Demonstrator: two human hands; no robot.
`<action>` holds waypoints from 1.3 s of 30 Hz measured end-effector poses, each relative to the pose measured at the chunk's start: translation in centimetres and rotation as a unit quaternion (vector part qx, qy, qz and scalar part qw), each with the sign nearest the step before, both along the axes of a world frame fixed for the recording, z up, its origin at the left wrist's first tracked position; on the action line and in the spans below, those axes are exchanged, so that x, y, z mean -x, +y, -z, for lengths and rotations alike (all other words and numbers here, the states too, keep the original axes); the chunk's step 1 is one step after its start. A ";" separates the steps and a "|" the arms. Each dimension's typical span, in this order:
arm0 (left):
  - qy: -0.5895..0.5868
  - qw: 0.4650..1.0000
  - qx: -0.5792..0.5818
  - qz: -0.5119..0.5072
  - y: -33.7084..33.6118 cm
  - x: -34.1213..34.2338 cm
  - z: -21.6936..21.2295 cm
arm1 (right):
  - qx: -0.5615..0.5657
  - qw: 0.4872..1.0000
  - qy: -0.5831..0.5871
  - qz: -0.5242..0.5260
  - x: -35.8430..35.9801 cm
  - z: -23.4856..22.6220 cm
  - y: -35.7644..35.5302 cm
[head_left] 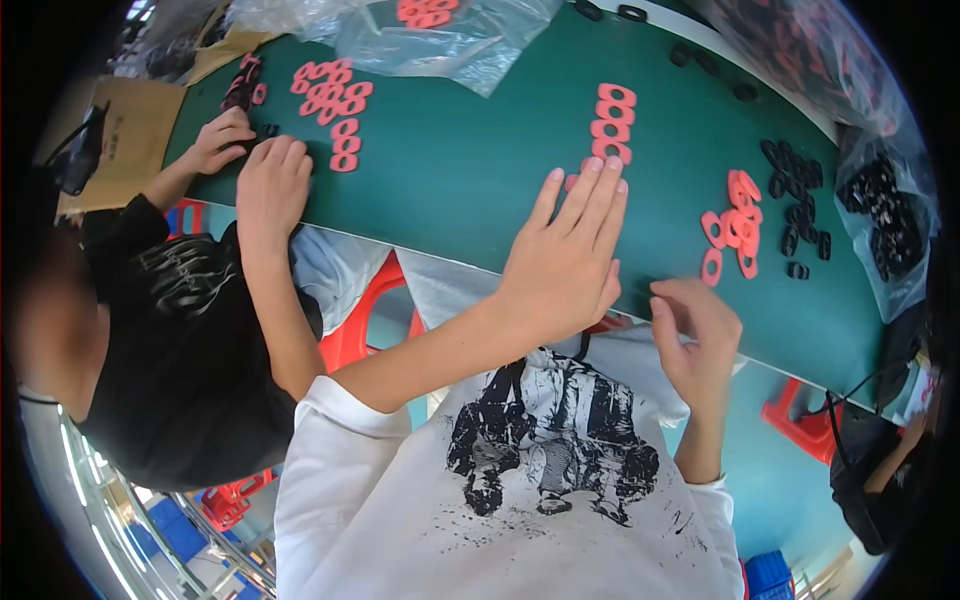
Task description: Sorting and arranging small pink and black plastic rings on a workbench.
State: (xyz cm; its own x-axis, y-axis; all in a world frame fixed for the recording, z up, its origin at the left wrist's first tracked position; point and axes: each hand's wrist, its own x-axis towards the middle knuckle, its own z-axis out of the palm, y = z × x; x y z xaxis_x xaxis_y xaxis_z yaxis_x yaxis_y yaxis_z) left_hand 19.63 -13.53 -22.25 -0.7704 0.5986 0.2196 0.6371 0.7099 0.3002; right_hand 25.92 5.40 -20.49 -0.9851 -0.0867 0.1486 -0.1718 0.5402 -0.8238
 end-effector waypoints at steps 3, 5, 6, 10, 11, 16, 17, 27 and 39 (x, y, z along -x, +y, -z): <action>0.003 1.000 0.004 0.011 -1.1 0.1 -0.5 | 0.000 1.000 0.020 -0.002 0.0 0.1 0.1; 0.013 1.000 0.018 0.017 -2.7 0.8 -0.7 | 0.007 0.999 0.032 -0.009 0.0 0.4 0.1; 0.013 0.999 0.035 0.035 -3.6 1.1 -0.8 | 0.012 0.999 0.043 -0.003 0.1 0.5 0.1; 0.017 0.993 0.083 0.085 -7.5 2.9 -1.2 | 0.046 0.997 0.054 -0.004 0.0 1.0 0.0; 0.021 0.992 0.090 0.081 -8.2 3.5 -1.3 | 0.056 0.997 0.054 -0.001 -0.2 1.2 0.1; 0.004 0.987 0.122 0.102 -11.1 6.5 -1.9 | 0.070 0.995 0.076 0.013 -0.1 0.8 0.2; 0.001 0.987 0.124 0.102 -11.7 6.9 -1.8 | 0.077 0.994 0.075 0.008 -0.1 1.0 0.3; 0.026 0.986 0.163 0.038 -16.5 9.5 -1.5 | 0.091 0.992 0.083 0.004 -0.1 1.3 0.5; 0.044 0.980 0.193 -0.011 -20.6 10.5 -2.0 | 0.102 0.991 0.092 -0.004 0.3 1.2 0.5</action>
